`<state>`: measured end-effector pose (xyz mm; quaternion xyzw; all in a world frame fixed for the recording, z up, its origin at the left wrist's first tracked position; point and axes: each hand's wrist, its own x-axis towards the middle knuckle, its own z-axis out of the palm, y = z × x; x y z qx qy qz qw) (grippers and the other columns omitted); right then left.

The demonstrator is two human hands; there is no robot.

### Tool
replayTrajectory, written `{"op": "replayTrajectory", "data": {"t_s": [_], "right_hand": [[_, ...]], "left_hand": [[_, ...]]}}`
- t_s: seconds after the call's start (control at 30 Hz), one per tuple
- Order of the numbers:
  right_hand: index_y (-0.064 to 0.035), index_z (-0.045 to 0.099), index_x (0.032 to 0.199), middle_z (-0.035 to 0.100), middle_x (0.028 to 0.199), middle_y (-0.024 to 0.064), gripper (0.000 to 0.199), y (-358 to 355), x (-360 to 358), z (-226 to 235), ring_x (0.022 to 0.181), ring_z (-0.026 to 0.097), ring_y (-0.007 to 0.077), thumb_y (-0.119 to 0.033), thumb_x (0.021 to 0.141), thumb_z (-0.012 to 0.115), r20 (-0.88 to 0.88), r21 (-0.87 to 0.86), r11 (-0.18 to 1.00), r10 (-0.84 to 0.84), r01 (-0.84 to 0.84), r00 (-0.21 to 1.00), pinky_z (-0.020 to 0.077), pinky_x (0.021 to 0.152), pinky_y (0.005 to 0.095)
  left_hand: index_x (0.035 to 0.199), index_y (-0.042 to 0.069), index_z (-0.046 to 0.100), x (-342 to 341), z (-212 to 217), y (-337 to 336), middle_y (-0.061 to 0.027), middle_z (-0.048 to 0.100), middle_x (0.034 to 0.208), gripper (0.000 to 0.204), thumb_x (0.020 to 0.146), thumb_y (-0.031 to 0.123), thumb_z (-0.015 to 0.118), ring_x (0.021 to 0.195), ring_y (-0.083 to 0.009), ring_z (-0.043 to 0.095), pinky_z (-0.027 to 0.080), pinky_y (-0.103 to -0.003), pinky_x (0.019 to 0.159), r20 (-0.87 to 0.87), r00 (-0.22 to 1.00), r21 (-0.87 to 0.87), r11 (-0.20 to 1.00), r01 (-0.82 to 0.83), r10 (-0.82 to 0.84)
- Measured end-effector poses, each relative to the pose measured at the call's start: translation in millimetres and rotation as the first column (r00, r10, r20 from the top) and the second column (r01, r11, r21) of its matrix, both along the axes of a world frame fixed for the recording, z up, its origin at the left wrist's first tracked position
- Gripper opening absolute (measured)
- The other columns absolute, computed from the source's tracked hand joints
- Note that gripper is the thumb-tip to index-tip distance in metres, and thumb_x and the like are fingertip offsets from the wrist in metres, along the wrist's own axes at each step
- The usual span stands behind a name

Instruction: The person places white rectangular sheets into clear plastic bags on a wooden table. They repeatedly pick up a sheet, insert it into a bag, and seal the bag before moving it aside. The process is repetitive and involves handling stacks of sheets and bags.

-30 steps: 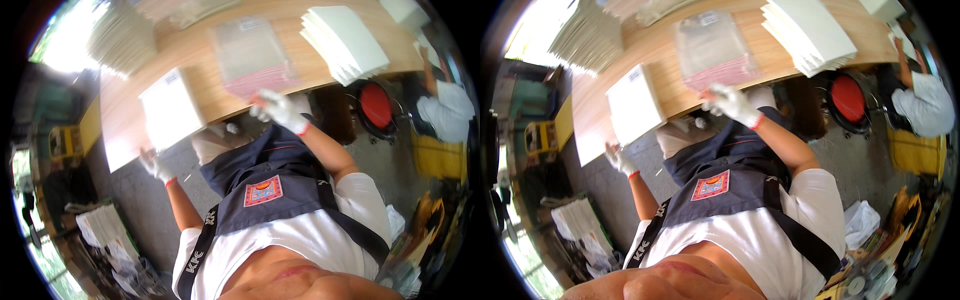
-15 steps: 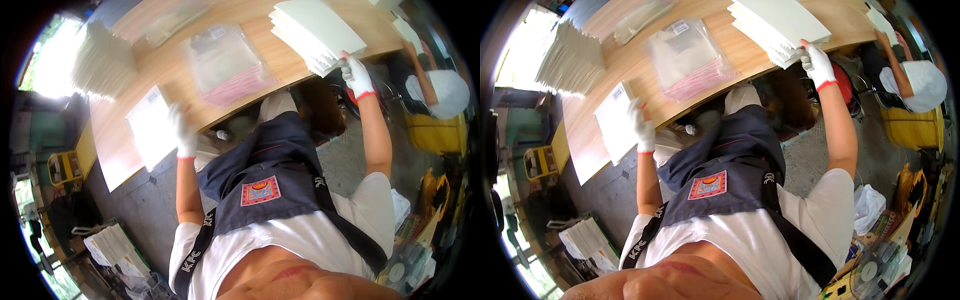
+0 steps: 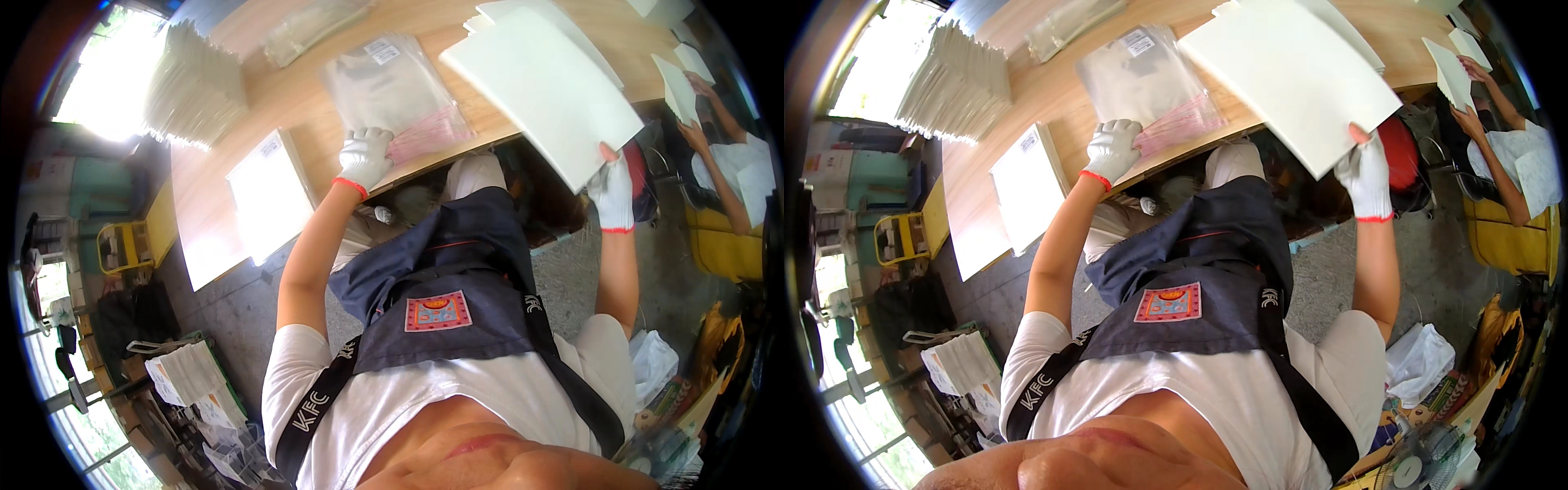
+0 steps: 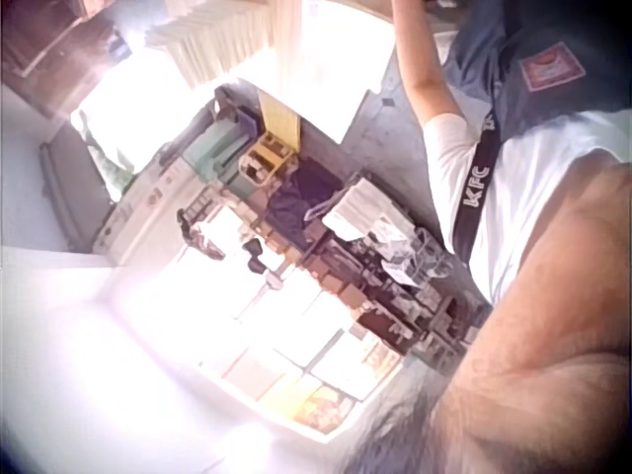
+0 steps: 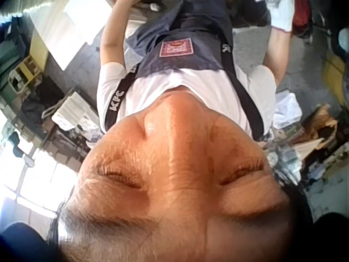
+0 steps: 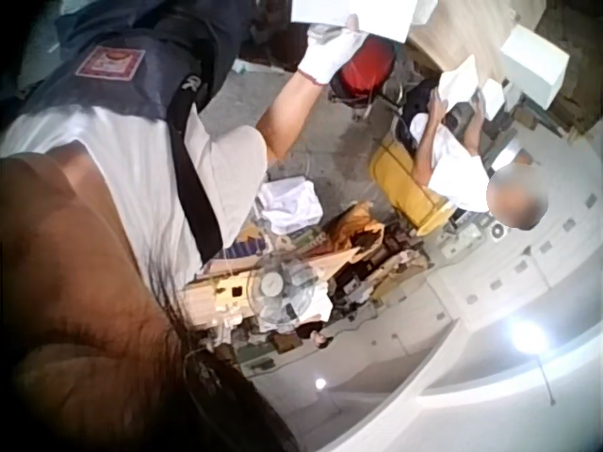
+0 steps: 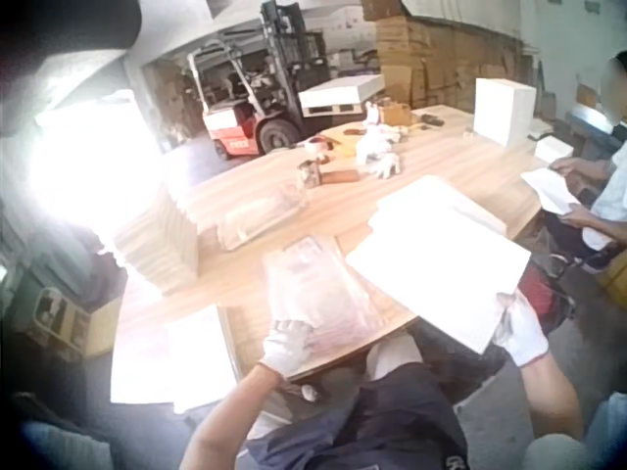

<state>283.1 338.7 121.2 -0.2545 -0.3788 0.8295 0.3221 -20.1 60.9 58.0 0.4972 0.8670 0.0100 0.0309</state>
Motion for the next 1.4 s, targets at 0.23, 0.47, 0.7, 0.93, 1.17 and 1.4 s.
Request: {"op": "replayTrajectory", "data": {"t_s": [0.23,0.47,0.7,0.93,1.17,1.4], "right_hand": [[0.0055,0.043,0.125,0.061,0.104,0.0123,0.052,-69.1,-12.9,-40.0,0.078,0.064,0.0133,-0.020,0.082,0.057,0.056,-0.138,0.876,0.472,-0.462,0.880,0.0544,0.058,0.0208],[-0.0010,0.050,0.114,0.061,0.080,0.0055,0.038,-92.9,-12.4,-106.5,0.045,0.049,0.0058,-0.021,0.082,0.060,0.122,-0.335,0.880,0.395,-0.337,0.910,0.0340,0.033,0.0169],[-0.0053,0.054,0.102,0.058,0.079,0.0038,0.017,-105.1,-19.2,-150.5,0.055,0.053,0.0108,-0.013,0.088,0.055,-0.055,-0.429,0.833,0.363,-0.351,0.930,0.0413,0.043,0.0213],[-0.0050,0.054,0.111,0.061,0.104,0.0073,0.024,-96.5,-18.7,-143.8,0.089,0.063,0.0172,-0.002,0.087,0.052,-0.022,-0.581,0.803,0.147,-0.132,0.989,0.0575,0.064,0.0268],[-0.0052,0.050,0.119,0.059,0.109,0.0093,0.030,-89.9,-15.0,-146.2,0.091,0.063,0.0174,-0.002,0.089,0.048,-0.055,-0.532,0.833,0.141,-0.148,0.989,0.0591,0.064,0.0266],[-0.0047,0.049,0.121,0.059,0.110,0.0097,0.031,-82.6,-11.3,-155.3,0.092,0.063,0.0172,-0.002,0.090,0.047,-0.163,-0.561,0.793,0.173,-0.236,0.971,0.0583,0.065,0.0260]], "left_hand": [[0.100,0.016,0.059,-16.1,-29.0,-1.0,-0.0082,0.058,0.103,0.023,0.077,0.020,0.058,0.096,-0.0319,0.057,0.051,-0.043,0.072,0.043,0.980,0.072,0.978,-0.197,0.194],[0.092,0.012,0.061,-0.9,-32.0,-31.6,-0.0063,0.060,0.102,0.026,0.068,0.003,0.056,0.094,-0.0294,0.056,0.048,-0.038,0.077,-0.005,0.995,0.492,0.866,-0.086,0.101],[0.086,0.010,0.064,-4.4,-25.6,-24.8,-0.0101,0.063,0.085,0.012,0.079,0.014,0.055,0.075,-0.0287,0.061,0.048,-0.038,0.066,0.305,0.913,0.552,0.730,-0.402,0.272],[0.092,0.011,0.069,-23.9,0.6,-1.0,-0.0069,0.068,0.079,0.027,0.082,0.027,0.049,0.066,-0.0189,0.063,0.051,-0.031,0.062,0.703,0.532,-0.073,0.792,-0.606,0.472],[0.102,0.007,0.066,-15.2,-16.1,-5.5,-0.0023,0.063,0.065,0.030,0.083,0.019,0.047,0.049,-0.0108,0.053,0.043,-0.027,0.048,0.693,0.649,0.281,0.711,-0.644,0.313],[0.099,0.005,0.065,-18.6,-20.5,2.7,-0.0050,0.065,0.068,0.028,0.082,0.020,0.048,0.052,-0.0136,0.055,0.047,-0.027,0.048,0.909,0.313,0.005,0.742,-0.671,0.277]]}}
